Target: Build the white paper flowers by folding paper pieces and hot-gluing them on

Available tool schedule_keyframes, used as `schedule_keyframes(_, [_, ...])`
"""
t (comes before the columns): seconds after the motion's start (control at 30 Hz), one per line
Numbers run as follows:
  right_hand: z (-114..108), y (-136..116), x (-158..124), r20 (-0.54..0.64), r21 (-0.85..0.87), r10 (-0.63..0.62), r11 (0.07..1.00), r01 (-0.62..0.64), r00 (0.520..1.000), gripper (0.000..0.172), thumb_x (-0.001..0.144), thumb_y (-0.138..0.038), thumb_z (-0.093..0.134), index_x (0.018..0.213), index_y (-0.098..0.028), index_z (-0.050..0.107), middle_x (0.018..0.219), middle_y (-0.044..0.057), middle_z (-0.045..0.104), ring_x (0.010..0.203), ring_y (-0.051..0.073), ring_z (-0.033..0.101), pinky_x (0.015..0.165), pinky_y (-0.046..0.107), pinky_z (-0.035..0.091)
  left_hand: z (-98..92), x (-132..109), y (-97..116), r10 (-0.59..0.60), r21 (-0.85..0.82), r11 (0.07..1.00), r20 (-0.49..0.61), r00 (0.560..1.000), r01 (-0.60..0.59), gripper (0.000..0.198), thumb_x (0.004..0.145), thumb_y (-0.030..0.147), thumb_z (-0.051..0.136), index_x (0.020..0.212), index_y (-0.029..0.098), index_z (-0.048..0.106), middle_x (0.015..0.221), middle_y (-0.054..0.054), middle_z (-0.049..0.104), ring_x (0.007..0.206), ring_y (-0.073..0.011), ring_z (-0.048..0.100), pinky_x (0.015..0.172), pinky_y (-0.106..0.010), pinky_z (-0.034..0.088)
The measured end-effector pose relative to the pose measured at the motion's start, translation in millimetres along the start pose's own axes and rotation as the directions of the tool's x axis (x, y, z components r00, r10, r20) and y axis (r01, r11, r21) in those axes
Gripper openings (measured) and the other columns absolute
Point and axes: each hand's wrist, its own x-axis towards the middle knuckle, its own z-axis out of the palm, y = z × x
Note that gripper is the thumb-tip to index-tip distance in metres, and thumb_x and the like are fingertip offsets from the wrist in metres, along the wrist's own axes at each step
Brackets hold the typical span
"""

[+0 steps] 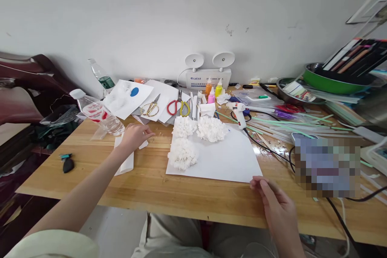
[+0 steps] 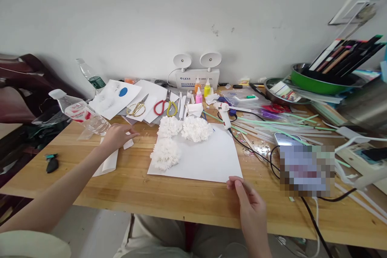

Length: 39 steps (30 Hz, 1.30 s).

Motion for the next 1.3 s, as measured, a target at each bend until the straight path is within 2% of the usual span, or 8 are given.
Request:
schedule_keyframes(0.3, [0,-3,-5,0.081,-0.158,0.010,0.988,0.003,0.997,0.029,0.070,-0.044,0.057,0.081,-0.017,0.064,0.076,0.004,0.065,0.074,0.018,0.059,0.074,0.029,0.047,3.9,1,-9,0.064,-0.013,0.998,0.000,0.998,-0.064,0.023,0.080,0.026,0.042,0.094,0.024,0.060,0.109,-0.005,0.060,0.102,-0.0239,0.051,0.085,-0.038,0.032])
schedule_keyframes(0.53, [0,-3,-7,0.103,-0.191,-0.007,0.981,0.027,0.995,0.029,0.071,-0.044,0.056,0.082,-0.017,0.064,0.076,0.005,0.065,0.074,0.019,0.059,0.072,0.030,0.048,-4.7,4,-7,-0.059,-0.018,0.998,-0.005,0.998,0.058,0.043,0.086,0.040,0.026,0.065,0.019,0.056,0.077,-0.009,0.062,0.084,-0.0250,0.056,0.075,-0.036,0.037])
schedule_keyframes(0.7, [0,-2,-8,0.108,-0.218,-0.004,0.975,0.028,0.994,0.030,0.071,-0.044,0.056,0.083,-0.018,0.063,0.077,0.005,0.064,0.076,0.019,0.059,0.072,0.029,0.048,-11.6,5,-1,-0.049,-0.138,0.989,0.016,0.999,0.051,0.034,0.087,0.029,0.023,0.086,0.020,0.056,0.083,-0.004,0.063,0.078,-0.0176,0.058,0.068,-0.026,0.041])
schedule_keyframes(0.9, [2,-1,-8,0.119,-0.228,-0.031,0.972,0.058,0.992,0.029,0.071,-0.044,0.056,0.083,-0.019,0.063,0.081,0.005,0.064,0.075,0.019,0.059,0.076,0.029,0.048,-49.1,2,7,-0.120,-0.355,0.934,-0.204,0.972,0.041,0.032,0.084,0.038,0.034,0.092,0.018,0.058,0.095,-0.006,0.061,0.090,-0.0201,0.054,0.080,-0.030,0.041])
schedule_keyframes(0.97, [3,-2,-8,0.124,-0.225,-0.043,0.972,0.071,0.991,0.028,0.071,-0.044,0.056,0.082,-0.018,0.063,0.081,0.005,0.065,0.074,0.019,0.059,0.075,0.029,0.048,-58.0,-2,20,-0.196,-0.531,0.844,-0.170,0.966,0.078,0.037,0.086,0.039,0.030,0.080,0.016,0.059,0.083,-0.005,0.063,0.079,-0.0175,0.057,0.073,-0.028,0.043])
schedule_keyframes(1.03, [4,-4,-8,0.128,-0.221,-0.059,0.971,0.086,0.990,0.028,0.071,-0.043,0.056,0.081,-0.018,0.064,0.080,0.005,0.065,0.073,0.019,0.059,0.074,0.029,0.049,-59.2,-8,42,-0.083,-0.625,0.781,-0.122,0.989,-0.012,0.032,0.084,0.038,0.036,0.077,0.016,0.059,0.081,-0.004,0.063,0.077,-0.0164,0.057,0.071,-0.027,0.044])
schedule_keyframes(1.17, [4,-6,-9,0.139,-0.229,-0.078,0.967,0.108,0.987,0.027,0.072,-0.042,0.056,0.081,-0.019,0.064,0.079,0.005,0.065,0.072,0.018,0.060,0.073,0.029,0.050,-41.2,-13,99,0.220,-0.475,0.841,-0.135,0.966,-0.258,0.021,0.080,0.032,0.047,0.087,0.019,0.062,0.086,-0.005,0.062,0.082,-0.0176,0.056,0.077,-0.032,0.041])
schedule_keyframes(1.3, [4,-8,-10,0.141,-0.232,-0.099,0.964,0.130,0.985,0.026,0.072,-0.042,0.056,0.080,-0.019,0.064,0.079,0.006,0.066,0.072,0.019,0.060,0.073,0.030,0.050,-10.3,-3,143,0.244,-0.292,0.924,-0.046,0.969,-0.247,0.027,0.078,0.037,0.048,0.079,0.016,0.065,0.080,-0.010,0.061,0.080,-0.0224,0.056,0.075,-0.039,0.038])
